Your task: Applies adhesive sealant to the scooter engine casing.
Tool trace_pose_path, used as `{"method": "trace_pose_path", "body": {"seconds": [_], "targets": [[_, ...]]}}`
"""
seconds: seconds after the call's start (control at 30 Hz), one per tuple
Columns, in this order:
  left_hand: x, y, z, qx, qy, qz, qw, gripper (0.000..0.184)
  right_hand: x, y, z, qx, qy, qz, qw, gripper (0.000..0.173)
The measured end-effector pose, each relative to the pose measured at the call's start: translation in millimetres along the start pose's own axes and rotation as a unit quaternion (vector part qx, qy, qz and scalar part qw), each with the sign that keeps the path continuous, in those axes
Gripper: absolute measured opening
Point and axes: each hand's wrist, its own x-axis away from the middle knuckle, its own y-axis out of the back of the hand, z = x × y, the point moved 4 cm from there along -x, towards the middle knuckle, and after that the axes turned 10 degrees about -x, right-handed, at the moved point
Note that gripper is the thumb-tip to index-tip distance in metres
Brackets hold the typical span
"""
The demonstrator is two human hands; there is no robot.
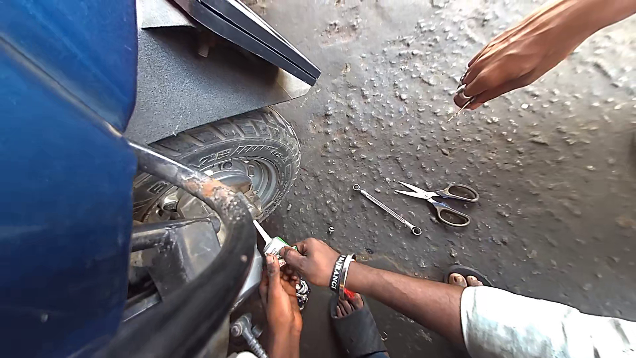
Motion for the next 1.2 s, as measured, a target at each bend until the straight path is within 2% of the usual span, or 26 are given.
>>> {"method": "trace_pose_path", "body": {"seconds": [0.17,0.3,0.43,0.6,0.67,0.87,1.03,1.2], "targets": [[6,0,3,0.033,-0.014,0.040,0.999,0.029,1,0,2,0.008,-0.043,-0.011,0.999,0.055],[2,-1,0,0.063,0.039,0.037,0.997,0.034,2,-2,5,0.038,-0.055,-0.014,0.998,0.058],[-1,-1,-3,0.045,0.052,0.009,0.998,0.035,7,1,12,0.065,-0.050,0.009,0.997,0.057],[-1,-3,-3,0.069,0.050,-0.002,0.996,0.038,0,13,2,-0.048,-0.029,0.105,0.993,0.052],[-1,-3,-4,0.069,0.051,0.005,0.996,0.038,-4,17,-3,-0.100,-0.047,0.121,0.986,0.051],[3,-2,-7,0.077,0.060,-0.001,0.995,0.038,-11,17,-4,-0.133,-0.132,0.073,0.980,0.057],[2,-2,-5,0.040,0.040,-0.029,0.998,0.033,-10,15,0,-0.128,-0.119,0.044,0.984,0.056],[6,-10,-10,0.040,0.017,-0.079,0.996,0.035,-7,10,3,-0.170,-0.145,0.011,0.975,0.052]]}}
